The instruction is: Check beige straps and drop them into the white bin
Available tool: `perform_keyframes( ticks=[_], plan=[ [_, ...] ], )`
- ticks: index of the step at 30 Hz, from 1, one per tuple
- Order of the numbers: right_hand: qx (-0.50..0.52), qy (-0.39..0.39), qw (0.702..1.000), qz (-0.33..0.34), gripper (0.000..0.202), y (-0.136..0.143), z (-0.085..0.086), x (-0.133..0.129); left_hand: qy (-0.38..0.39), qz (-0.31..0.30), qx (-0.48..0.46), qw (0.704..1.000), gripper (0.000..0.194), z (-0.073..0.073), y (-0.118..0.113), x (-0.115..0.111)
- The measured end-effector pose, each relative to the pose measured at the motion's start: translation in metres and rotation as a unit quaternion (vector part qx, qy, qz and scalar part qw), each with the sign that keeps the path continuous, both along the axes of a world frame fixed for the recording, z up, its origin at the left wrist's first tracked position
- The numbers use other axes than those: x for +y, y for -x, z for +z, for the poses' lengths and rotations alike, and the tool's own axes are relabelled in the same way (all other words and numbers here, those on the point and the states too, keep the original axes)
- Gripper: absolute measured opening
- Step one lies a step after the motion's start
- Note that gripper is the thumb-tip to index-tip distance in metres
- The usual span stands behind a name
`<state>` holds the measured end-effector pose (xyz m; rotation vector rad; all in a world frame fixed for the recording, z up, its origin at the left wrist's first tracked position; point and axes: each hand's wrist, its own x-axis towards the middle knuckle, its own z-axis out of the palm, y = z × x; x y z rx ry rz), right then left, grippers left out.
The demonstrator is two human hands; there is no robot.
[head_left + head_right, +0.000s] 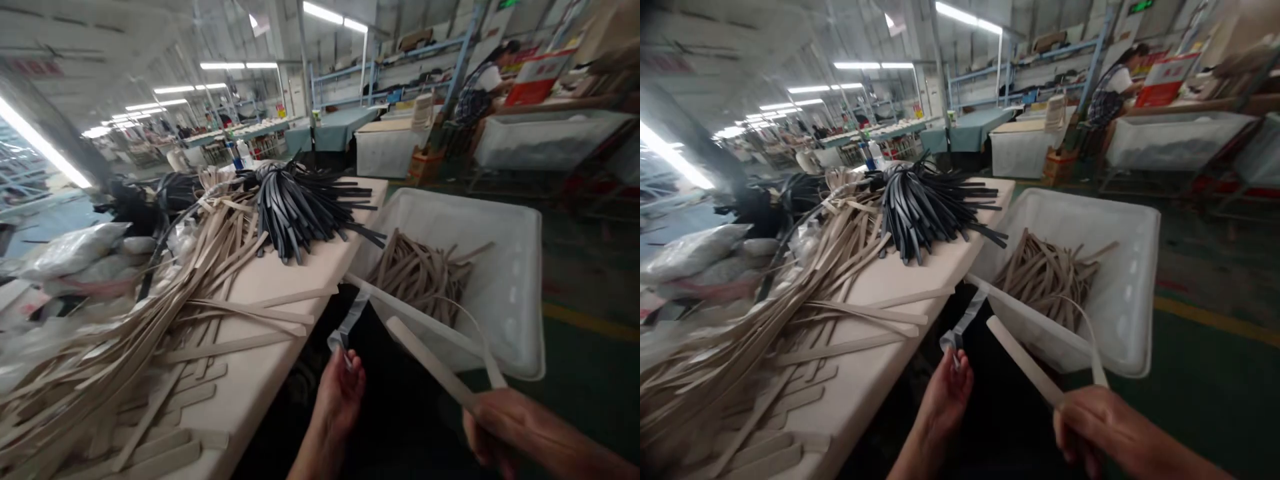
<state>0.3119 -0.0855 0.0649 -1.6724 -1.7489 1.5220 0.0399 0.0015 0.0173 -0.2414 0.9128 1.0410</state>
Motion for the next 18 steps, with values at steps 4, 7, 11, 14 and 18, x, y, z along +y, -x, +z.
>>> perform_keyframes(
  ticks=[4,7,11,14,18],
  plan=[
    [-0.051,-0.047,0.993,0.092,0.061,0.049,-0.02,0.006,0.015,0.048,0.007,0.999,0.012,0.015,0.002,0.009],
    [-0.083,-0.117,0.975,0.17,0.054,0.054,-0.03,0.013,0.018,0.059,0.019,0.998,0.015,0.012,0.006,0.01],
    [-0.117,-0.193,0.949,0.222,0.04,0.061,-0.03,0.019,0.018,0.053,0.015,0.998,0.018,0.008,0.005,0.01],
    [-0.164,-0.219,0.937,0.219,0.037,0.073,-0.029,0.024,0.018,0.049,0.011,0.999,0.017,0.007,0.004,0.009],
    [-0.198,-0.217,0.931,0.216,0.039,0.082,-0.031,0.03,0.022,0.052,0.018,0.998,0.015,0.005,0.007,0.006]
  ],
)
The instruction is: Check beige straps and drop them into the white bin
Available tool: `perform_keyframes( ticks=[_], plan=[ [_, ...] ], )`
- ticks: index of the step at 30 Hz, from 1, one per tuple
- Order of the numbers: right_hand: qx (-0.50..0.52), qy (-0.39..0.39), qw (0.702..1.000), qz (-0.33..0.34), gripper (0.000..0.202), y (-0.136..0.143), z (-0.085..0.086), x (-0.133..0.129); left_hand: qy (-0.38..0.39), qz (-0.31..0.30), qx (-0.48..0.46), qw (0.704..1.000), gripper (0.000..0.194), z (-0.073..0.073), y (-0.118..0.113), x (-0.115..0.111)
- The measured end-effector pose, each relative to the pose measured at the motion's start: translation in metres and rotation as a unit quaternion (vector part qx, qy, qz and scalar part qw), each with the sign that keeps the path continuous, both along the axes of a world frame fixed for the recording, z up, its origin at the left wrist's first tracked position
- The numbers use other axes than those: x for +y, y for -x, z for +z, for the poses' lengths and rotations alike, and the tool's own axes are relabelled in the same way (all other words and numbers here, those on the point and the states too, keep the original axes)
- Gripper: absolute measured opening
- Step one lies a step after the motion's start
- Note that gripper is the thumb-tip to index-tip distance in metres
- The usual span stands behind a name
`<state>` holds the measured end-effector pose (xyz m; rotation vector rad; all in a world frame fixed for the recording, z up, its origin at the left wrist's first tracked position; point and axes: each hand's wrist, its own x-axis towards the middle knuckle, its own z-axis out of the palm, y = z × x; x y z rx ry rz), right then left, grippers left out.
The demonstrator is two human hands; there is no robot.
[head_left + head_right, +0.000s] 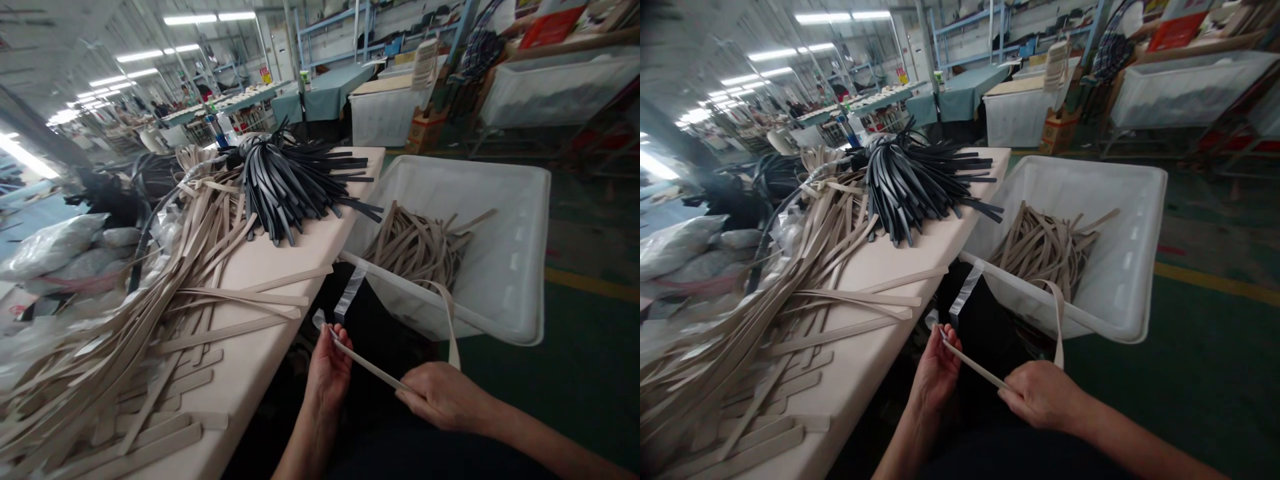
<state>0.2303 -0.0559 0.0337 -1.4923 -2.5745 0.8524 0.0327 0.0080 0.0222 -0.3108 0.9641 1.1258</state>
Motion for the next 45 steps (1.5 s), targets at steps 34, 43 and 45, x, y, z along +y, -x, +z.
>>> perform_keyframes(
  ticks=[34,43,45],
  plan=[
    [-0.052,-0.027,0.998,0.011,0.035,0.005,-0.006,-0.005,0.024,0.02,0.013,0.999,0.016,-0.01,0.007,-0.005],
    [-0.06,0.024,0.998,0.008,0.038,0.025,0.014,0.007,0.021,-0.007,0.017,1.0,0.013,-0.015,0.005,-0.016],
    [-0.066,0.037,0.997,0.033,0.038,0.038,0.015,0.014,0.034,-0.012,0.024,0.999,0.012,-0.022,0.012,-0.025]
  ],
)
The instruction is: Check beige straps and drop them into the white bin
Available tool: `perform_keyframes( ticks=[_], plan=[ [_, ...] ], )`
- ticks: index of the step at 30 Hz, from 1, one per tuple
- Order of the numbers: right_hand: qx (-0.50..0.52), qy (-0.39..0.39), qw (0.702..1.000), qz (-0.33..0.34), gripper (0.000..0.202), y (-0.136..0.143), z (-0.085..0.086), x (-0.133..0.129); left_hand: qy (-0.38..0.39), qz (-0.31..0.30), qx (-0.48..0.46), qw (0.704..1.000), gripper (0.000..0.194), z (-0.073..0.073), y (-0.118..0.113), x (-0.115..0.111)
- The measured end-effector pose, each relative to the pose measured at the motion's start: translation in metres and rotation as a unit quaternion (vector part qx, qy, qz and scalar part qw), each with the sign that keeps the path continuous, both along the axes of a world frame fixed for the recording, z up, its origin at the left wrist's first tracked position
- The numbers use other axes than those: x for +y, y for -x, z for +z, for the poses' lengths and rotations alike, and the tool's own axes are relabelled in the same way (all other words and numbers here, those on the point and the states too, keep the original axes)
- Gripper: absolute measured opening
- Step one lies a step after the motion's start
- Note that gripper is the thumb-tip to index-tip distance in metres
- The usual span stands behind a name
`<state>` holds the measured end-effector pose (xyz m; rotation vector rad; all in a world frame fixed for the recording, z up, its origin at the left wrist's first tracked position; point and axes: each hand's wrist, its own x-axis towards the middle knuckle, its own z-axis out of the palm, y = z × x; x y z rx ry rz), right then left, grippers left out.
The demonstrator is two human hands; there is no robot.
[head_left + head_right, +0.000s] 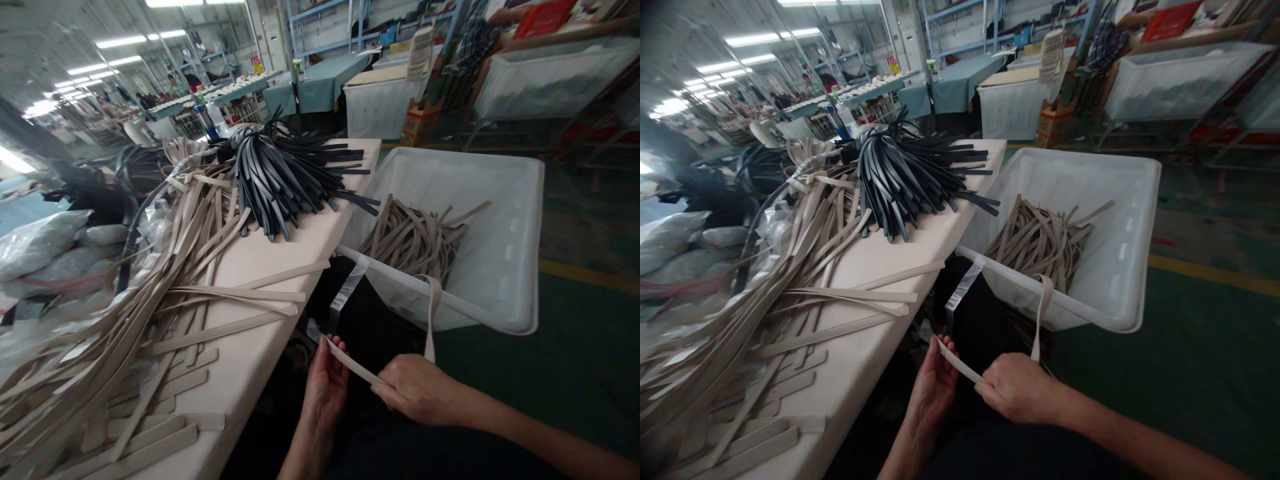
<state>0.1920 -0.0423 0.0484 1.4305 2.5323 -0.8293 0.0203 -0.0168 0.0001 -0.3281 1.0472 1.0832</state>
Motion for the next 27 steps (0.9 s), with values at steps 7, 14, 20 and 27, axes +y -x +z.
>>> perform_keyframes(
  ticks=[7,14,20,27],
  plan=[
    [-0.023,0.001,0.993,0.114,0.03,0.059,-0.019,0.015,0.077,0.02,0.028,0.996,0.02,-0.026,0.062,-0.055],
    [0.018,0.019,0.989,0.143,0.029,0.074,-0.027,0.041,0.085,0.029,0.017,0.996,0.02,-0.037,0.087,-0.082],
    [0.011,-0.008,0.995,0.1,0.021,0.076,-0.012,0.068,0.057,0.003,-0.039,0.998,0.015,-0.052,0.084,-0.078],
    [-0.02,0.059,0.984,0.166,0.023,0.061,0.008,0.033,0.079,0.015,-0.037,0.996,0.02,-0.051,0.076,-0.065]
  ],
)
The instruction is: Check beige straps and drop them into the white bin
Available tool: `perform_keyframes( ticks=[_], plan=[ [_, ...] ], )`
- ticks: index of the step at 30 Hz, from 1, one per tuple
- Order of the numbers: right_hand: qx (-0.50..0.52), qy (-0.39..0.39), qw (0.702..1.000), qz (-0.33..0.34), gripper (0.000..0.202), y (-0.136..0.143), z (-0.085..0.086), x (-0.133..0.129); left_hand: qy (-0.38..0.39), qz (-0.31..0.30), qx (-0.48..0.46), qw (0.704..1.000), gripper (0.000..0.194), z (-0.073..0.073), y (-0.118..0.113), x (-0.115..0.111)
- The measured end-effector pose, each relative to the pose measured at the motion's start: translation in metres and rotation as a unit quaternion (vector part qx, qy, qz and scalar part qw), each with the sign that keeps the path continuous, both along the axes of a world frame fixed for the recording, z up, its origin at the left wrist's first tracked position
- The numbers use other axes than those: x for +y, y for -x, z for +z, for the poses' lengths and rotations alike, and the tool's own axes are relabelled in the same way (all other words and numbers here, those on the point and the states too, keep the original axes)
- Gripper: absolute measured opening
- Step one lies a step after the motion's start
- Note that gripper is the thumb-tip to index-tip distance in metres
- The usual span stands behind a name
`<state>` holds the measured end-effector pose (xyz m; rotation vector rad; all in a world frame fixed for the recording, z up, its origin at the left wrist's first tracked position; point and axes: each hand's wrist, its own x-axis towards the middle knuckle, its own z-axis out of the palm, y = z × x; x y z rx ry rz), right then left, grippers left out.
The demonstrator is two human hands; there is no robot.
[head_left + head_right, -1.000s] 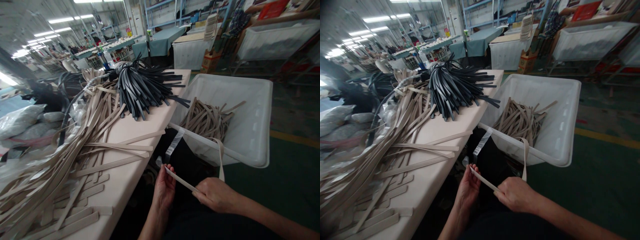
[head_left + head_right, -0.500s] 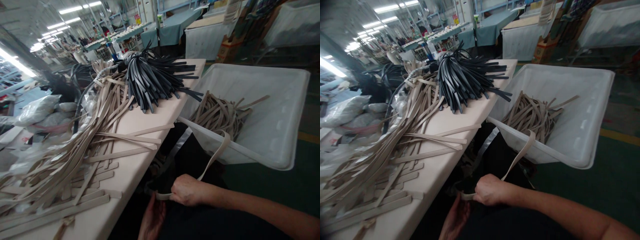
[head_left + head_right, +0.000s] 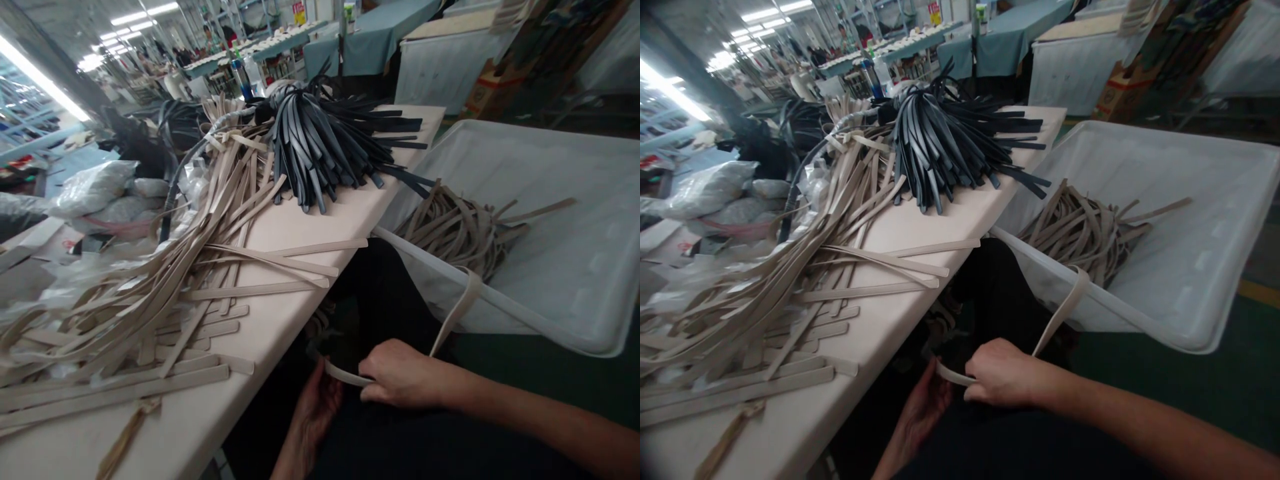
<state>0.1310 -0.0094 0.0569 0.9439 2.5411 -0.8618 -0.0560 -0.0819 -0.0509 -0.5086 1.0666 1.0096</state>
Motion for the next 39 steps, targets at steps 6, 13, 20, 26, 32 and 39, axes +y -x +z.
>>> perform_keyframes(
  ticks=[6,13,20,26,32,39],
  plan=[
    [-0.071,-0.07,0.991,-0.09,0.023,-0.033,-0.002,-0.017,0.002,-0.036,-0.01,0.999,0.017,0.003,-0.029,0.021],
    [-0.057,-0.102,0.989,-0.094,0.023,-0.011,-0.018,-0.004,-0.026,-0.086,0.001,0.996,0.018,0.008,-0.049,0.032],
    [0.005,-0.239,0.969,-0.065,0.044,-0.044,-0.026,-0.023,-0.039,-0.097,0.03,0.994,0.01,-0.002,-0.05,0.032],
    [-0.081,-0.192,0.975,-0.075,0.013,-0.046,-0.012,-0.024,-0.041,-0.113,-0.015,0.993,0.014,0.008,-0.051,0.035],
    [-0.056,-0.053,0.993,-0.091,0.022,-0.048,0.008,-0.015,-0.045,-0.095,-0.022,0.994,0.01,0.009,-0.049,0.035],
    [-0.023,0.103,0.986,-0.132,0.041,-0.05,0.02,-0.001,-0.059,-0.119,-0.036,0.99,0.01,0.003,-0.049,0.027]
  ],
)
